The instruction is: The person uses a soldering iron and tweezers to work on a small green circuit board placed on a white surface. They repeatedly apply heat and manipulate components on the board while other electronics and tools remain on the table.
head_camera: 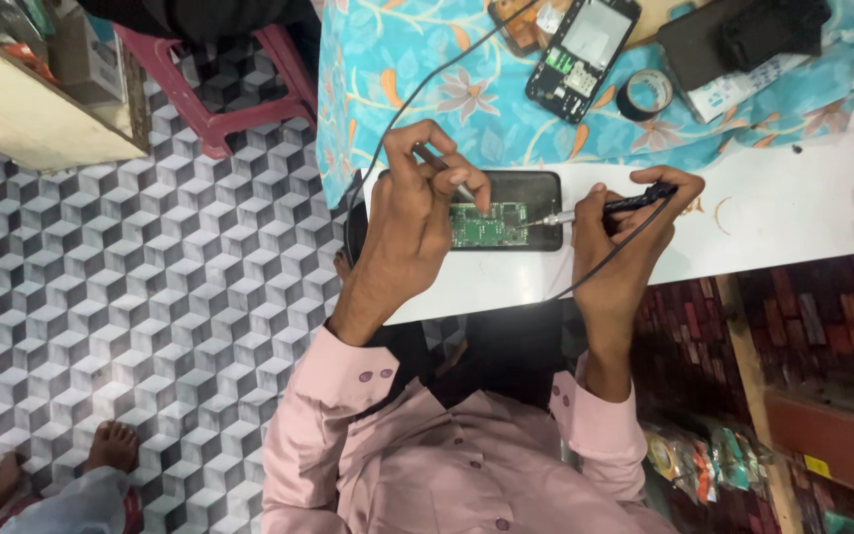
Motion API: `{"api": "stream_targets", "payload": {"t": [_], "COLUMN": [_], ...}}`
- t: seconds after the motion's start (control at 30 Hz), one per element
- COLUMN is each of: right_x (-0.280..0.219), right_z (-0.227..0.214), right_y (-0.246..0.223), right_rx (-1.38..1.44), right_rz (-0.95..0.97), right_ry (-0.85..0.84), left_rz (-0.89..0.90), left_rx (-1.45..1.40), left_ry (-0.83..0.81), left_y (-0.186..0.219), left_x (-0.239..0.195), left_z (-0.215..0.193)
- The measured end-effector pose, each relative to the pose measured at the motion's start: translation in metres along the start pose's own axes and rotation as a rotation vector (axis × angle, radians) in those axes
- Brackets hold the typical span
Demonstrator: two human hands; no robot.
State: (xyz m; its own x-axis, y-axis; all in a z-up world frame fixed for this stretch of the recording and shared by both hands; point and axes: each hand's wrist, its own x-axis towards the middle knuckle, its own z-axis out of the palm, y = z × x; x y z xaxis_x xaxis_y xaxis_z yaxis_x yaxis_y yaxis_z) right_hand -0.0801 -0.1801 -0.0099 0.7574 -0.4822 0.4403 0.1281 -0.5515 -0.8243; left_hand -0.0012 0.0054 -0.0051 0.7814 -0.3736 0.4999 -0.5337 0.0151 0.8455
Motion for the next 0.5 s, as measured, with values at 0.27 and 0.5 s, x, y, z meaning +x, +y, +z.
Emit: {"api": "stream_targets", "payload": {"t": [0.27, 0.5], "right_x": [0.0028, 0.0035], "right_z": [-0.0009, -0.0005], "right_y": [-0.0082, -0.0096], "right_rx": [0.039, 0.080], "right_rz": [0.050, 0.041], "right_ry": [-0.012, -0.025], "left_rz": [0.028, 0.084], "left_rx": [-0.023, 0.081], "left_ry": [-0.025, -0.039], "left_y": [0.0013, 0.0069], "left_x": [0.0017, 0.0005], "left_z": [0.0007, 0.0035]}}
